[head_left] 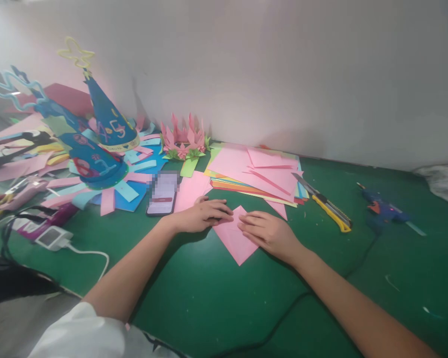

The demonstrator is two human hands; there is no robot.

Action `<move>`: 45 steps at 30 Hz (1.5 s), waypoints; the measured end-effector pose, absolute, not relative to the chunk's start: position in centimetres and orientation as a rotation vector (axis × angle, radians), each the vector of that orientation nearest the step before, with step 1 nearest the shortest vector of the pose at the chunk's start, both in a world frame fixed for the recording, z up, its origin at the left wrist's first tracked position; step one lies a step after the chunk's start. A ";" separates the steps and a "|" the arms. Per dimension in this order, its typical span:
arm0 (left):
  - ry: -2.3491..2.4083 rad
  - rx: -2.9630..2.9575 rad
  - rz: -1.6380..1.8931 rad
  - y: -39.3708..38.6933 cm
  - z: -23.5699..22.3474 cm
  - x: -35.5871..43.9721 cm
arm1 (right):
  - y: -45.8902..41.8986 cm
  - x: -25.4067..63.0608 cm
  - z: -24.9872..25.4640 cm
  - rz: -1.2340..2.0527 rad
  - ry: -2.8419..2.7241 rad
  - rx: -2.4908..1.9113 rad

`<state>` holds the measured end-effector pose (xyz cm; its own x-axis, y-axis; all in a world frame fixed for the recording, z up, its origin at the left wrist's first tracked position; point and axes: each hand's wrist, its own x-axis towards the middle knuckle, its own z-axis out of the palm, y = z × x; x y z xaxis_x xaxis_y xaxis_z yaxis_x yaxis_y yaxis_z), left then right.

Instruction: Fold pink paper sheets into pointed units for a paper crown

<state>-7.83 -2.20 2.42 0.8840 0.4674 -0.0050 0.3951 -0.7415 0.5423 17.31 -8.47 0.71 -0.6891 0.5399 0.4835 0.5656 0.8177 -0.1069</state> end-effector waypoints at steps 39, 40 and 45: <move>0.911 2.747 0.298 -3.1 1.8 -5.5 | -8.4 17.5 0.4 -0.065 -2.529 -0.823; 0.908 2.733 0.264 -3.0 2.1 -5.7 | -8.4 17.4 0.4 -0.064 -2.533 -0.823; 0.868 2.674 0.171 -2.8 3.0 -7.0 | -8.4 17.3 0.5 -0.087 -2.522 -0.813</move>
<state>-6.97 -2.78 3.01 0.8079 0.5891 0.0138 0.5504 -0.7628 0.3394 17.34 -8.44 0.48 -0.7052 0.5337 0.4669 0.5647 0.8209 -0.0854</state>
